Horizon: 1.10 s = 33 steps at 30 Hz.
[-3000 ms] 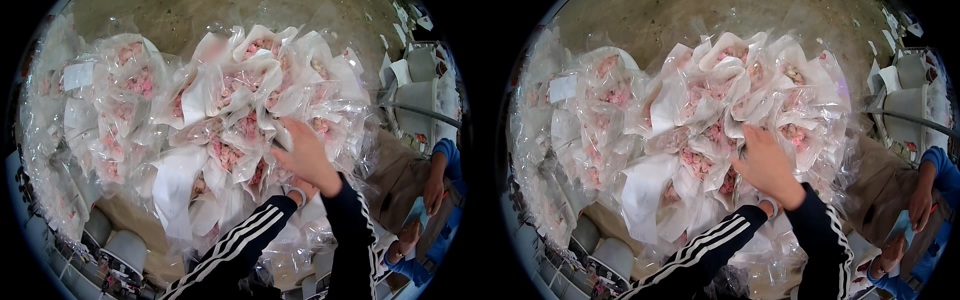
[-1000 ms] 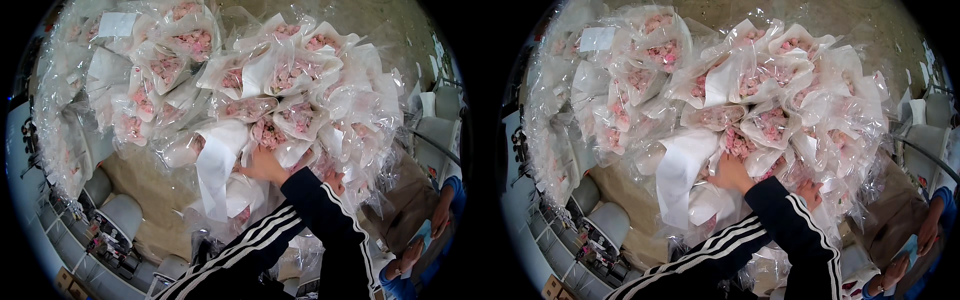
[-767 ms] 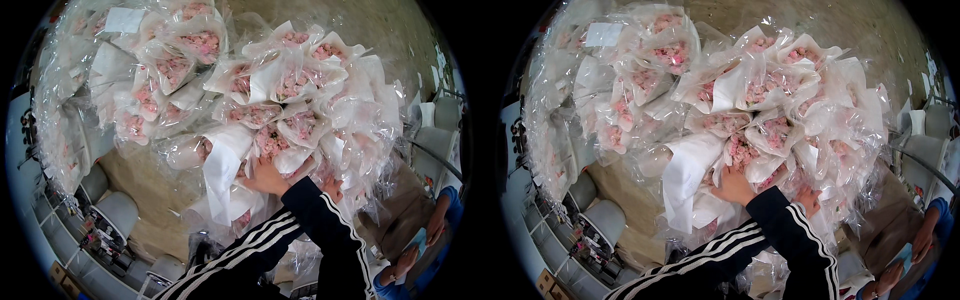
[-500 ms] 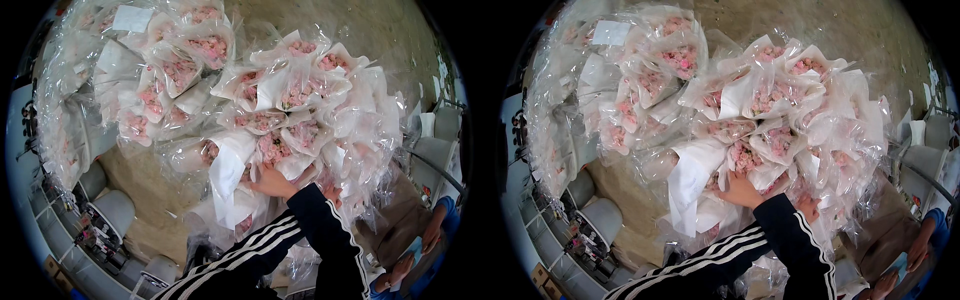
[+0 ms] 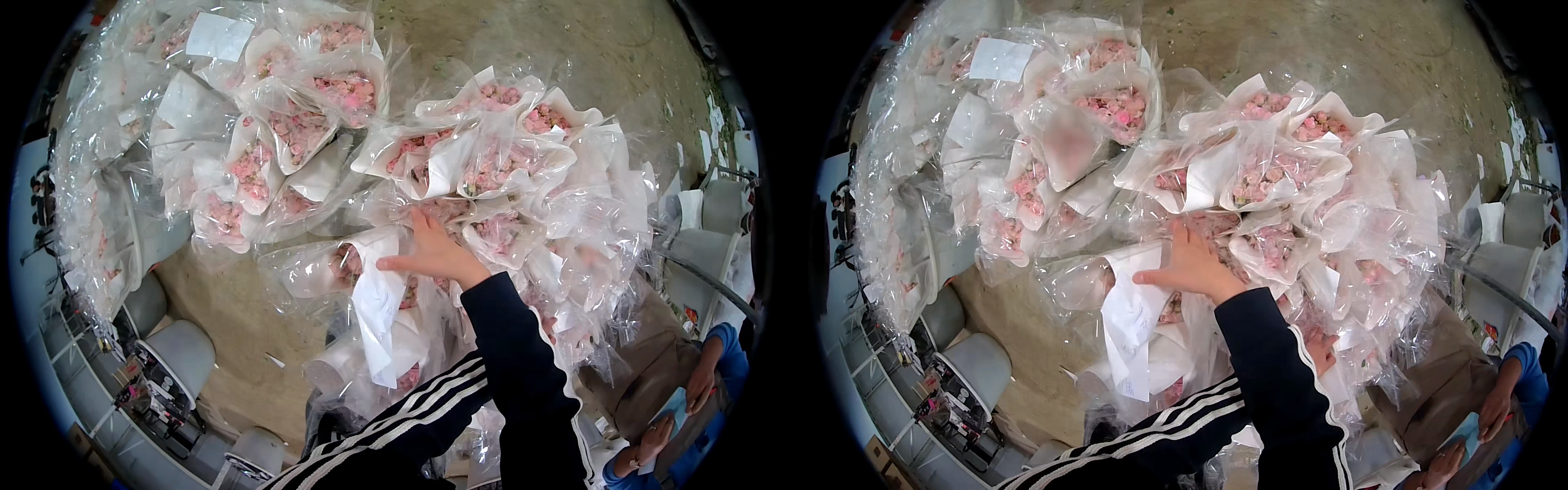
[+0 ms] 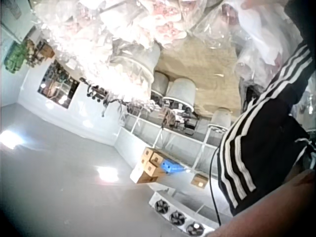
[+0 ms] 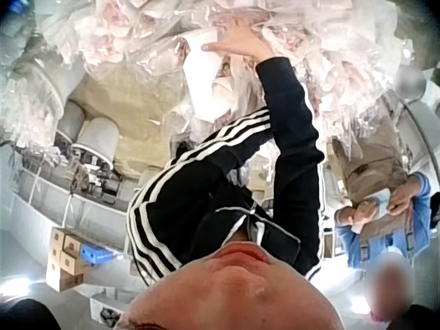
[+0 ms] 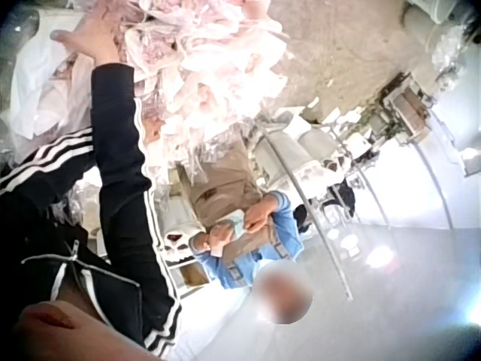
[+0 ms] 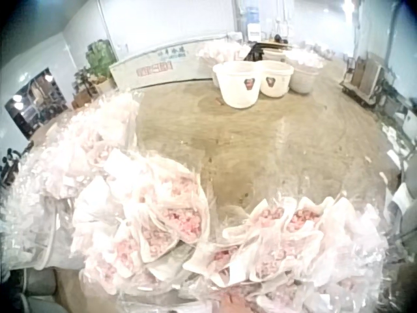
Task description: The person writes on a roll of white labels using a red pen and attaches them to wrapped pink flower bouquets. A coworker is also seen arranging and wrapping bouquets in the background.
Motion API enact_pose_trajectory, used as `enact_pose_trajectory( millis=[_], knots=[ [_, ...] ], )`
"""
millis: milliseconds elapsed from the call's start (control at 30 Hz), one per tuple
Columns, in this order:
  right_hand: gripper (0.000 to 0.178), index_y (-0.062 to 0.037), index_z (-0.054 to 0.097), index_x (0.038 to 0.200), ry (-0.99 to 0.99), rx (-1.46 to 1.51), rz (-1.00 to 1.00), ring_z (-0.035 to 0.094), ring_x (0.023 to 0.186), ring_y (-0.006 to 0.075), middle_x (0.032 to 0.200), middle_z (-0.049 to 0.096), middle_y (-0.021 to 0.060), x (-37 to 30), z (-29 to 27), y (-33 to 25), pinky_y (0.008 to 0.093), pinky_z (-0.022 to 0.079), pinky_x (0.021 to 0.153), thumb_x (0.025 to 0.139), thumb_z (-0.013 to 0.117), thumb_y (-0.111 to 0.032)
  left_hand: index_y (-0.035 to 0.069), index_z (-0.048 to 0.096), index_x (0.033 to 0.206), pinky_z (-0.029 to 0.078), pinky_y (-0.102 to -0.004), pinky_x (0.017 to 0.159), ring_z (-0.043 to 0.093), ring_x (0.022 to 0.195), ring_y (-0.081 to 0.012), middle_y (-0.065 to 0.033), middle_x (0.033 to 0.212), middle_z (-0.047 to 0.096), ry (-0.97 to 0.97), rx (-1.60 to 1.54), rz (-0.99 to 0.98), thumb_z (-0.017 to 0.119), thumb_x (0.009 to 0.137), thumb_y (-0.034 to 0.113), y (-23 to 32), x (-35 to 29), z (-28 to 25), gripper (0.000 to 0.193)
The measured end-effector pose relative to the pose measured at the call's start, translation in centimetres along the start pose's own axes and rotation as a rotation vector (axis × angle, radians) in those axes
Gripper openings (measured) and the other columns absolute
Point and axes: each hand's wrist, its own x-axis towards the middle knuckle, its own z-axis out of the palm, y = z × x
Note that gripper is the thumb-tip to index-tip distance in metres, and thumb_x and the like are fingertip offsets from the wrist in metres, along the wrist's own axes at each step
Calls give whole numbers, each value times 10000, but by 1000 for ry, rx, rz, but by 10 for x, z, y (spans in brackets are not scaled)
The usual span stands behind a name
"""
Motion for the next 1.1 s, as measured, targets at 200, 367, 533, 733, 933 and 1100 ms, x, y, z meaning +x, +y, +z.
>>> enact_pose_trajectory(
  millis=[200,367,533,733,933,1100],
  knots=[
    [1046,65,287,1241,-182,-302,135,303,1177,376,1221,362,267,13,6,-8,455,263,945,578,488,-718,153,428,1182,298,-454,911,354,1090,-345,-199,1122,399,-31,20,-5,489,698,250,1,-2,-6,497],
    [1015,50,320,1233,-203,-267,90,275,1201,349,1260,324,245,3,33,7,510,178,964,596,441,-731,160,420,1191,301,-456,904,362,1078,-336,-191,1103,409,-70,55,12,484,710,257,3,0,-11,495],
    [633,10,467,1086,-43,-102,92,453,1028,337,1069,488,226,-20,-2,-20,379,373,840,707,524,-495,177,376,1228,282,-441,930,355,1096,-347,-190,1167,362,-173,122,-28,455,746,295,11,-3,-28,502],
    [466,-147,454,1139,730,-303,-33,393,1079,349,1178,383,215,-36,-60,-48,455,347,840,695,584,-199,185,363,1229,234,-453,959,344,1106,-362,-215,1149,398,-88,187,28,477,736,303,1,1,-11,520],
    [570,-308,364,1240,697,-528,99,267,1169,395,1290,230,220,11,-25,7,576,264,868,722,514,-124,157,349,1233,199,-463,978,303,1129,-394,-238,1179,377,-150,109,74,452,751,302,-4,4,-4,514],
    [399,-196,465,1160,673,-442,32,318,1137,383,1233,322,224,-2,-8,18,530,344,812,762,469,-160,165,351,1238,230,-453,969,335,1122,-373,-223,1176,400,-207,178,46,441,759,310,4,3,-22,508]
  ],
)
